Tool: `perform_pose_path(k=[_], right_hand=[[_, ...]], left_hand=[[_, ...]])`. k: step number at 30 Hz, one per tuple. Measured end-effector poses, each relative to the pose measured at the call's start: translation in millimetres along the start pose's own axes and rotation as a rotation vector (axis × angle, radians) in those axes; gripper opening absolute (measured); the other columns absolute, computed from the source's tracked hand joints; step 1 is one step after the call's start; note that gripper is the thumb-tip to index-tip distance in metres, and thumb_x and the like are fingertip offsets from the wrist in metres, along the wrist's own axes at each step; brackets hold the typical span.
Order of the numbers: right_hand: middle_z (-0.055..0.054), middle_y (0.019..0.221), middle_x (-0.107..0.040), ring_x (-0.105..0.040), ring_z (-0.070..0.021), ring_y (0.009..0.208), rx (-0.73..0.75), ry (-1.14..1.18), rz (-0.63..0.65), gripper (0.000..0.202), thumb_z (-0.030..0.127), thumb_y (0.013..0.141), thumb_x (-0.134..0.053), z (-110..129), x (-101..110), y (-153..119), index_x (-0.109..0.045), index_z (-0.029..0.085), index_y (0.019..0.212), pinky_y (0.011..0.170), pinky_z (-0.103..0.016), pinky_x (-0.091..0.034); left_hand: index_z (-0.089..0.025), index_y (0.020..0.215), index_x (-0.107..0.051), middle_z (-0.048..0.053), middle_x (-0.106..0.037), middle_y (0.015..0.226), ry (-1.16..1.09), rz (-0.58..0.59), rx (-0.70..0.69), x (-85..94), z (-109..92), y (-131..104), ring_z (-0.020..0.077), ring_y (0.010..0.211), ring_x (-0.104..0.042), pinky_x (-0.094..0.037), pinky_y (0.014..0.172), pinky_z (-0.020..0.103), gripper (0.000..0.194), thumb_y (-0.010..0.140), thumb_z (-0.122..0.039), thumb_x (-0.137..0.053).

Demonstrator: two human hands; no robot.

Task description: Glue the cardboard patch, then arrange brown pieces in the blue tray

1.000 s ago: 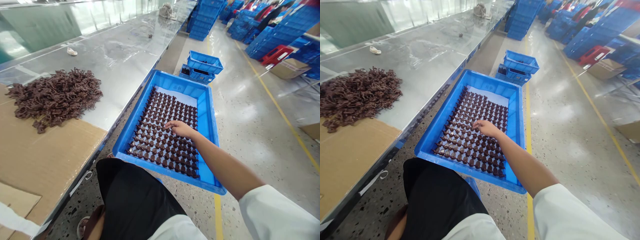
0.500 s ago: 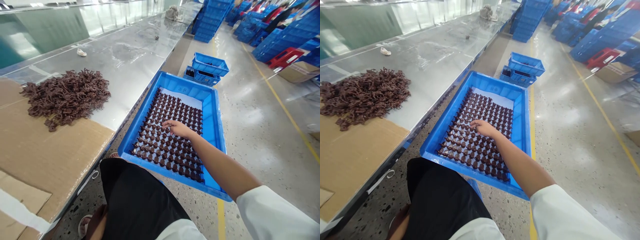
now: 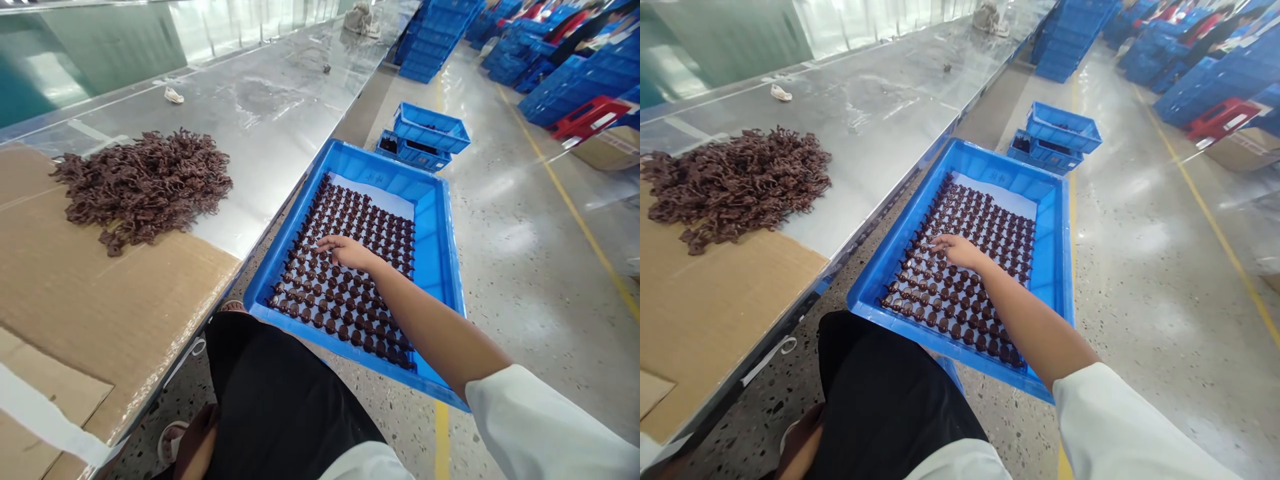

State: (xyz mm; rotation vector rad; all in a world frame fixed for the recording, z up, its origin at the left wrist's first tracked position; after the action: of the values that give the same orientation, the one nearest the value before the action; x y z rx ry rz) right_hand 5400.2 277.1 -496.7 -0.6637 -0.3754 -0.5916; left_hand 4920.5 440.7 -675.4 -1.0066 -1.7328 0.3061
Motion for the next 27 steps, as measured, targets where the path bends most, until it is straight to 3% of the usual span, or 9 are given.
perform_pose_path(k=[8,13,20,27], right_hand=[[-0.008,0.139,-0.068,-0.058,-0.0108,0.063,0.047,0.027,-0.017,0.059,0.001,0.08,-0.046,13,8,12,-0.062,0.02,0.133,0.054,-0.023,-0.045],[-0.012,0.139,-0.068,-0.054,-0.0092,0.057,0.003,0.076,-0.073,0.059,-0.001,0.078,-0.046,16,21,25,-0.06,0.016,0.133,0.048,-0.021,-0.041],[-0.01,0.136,-0.07,-0.054,-0.0093,0.055,-0.03,0.057,-0.056,0.062,-0.006,0.075,-0.048,20,19,35,-0.064,0.017,0.129,0.044,-0.023,-0.035],[-0.01,0.124,-0.074,-0.051,-0.0083,0.055,-0.086,0.018,-0.191,0.051,-0.002,0.082,-0.046,-6,42,30,-0.064,0.015,0.126,0.046,-0.02,-0.037]], left_hand=[[-0.018,0.1,-0.075,0.01,-0.079,0.097,-0.089,0.026,0.074,1.9,-5,-6,0.0295,0.104,-0.074,-0.055,0.089,0.033,0.051,0.098,-0.044,-0.031],[-0.021,0.097,-0.074,0.009,-0.079,0.105,-0.087,0.078,0.101,1.9,-4,-1,0.0298,0.11,-0.073,-0.055,0.091,0.035,0.04,0.091,-0.036,-0.038],[-0.025,0.098,-0.074,0.005,-0.08,0.106,-0.013,0.077,0.033,8.6,-18,-10,0.0279,0.108,-0.073,-0.056,0.091,0.035,0.034,0.079,-0.023,-0.046],[-0.023,0.092,-0.073,0.007,-0.079,0.099,-0.054,0.059,0.051,12.3,-24,-12,0.0276,0.114,-0.072,-0.055,0.091,0.033,0.035,0.087,-0.029,-0.039]])
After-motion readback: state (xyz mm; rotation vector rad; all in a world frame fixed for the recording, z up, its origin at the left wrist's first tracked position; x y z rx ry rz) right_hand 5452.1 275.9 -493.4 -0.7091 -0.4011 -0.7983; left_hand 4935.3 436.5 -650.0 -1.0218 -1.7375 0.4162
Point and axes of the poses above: each hand's wrist, its own y-axis towards the middle knuckle, its own x-axis out of the back of the hand, z = x × y, the point moved 9 cm from there along y, towards the middle knuckle
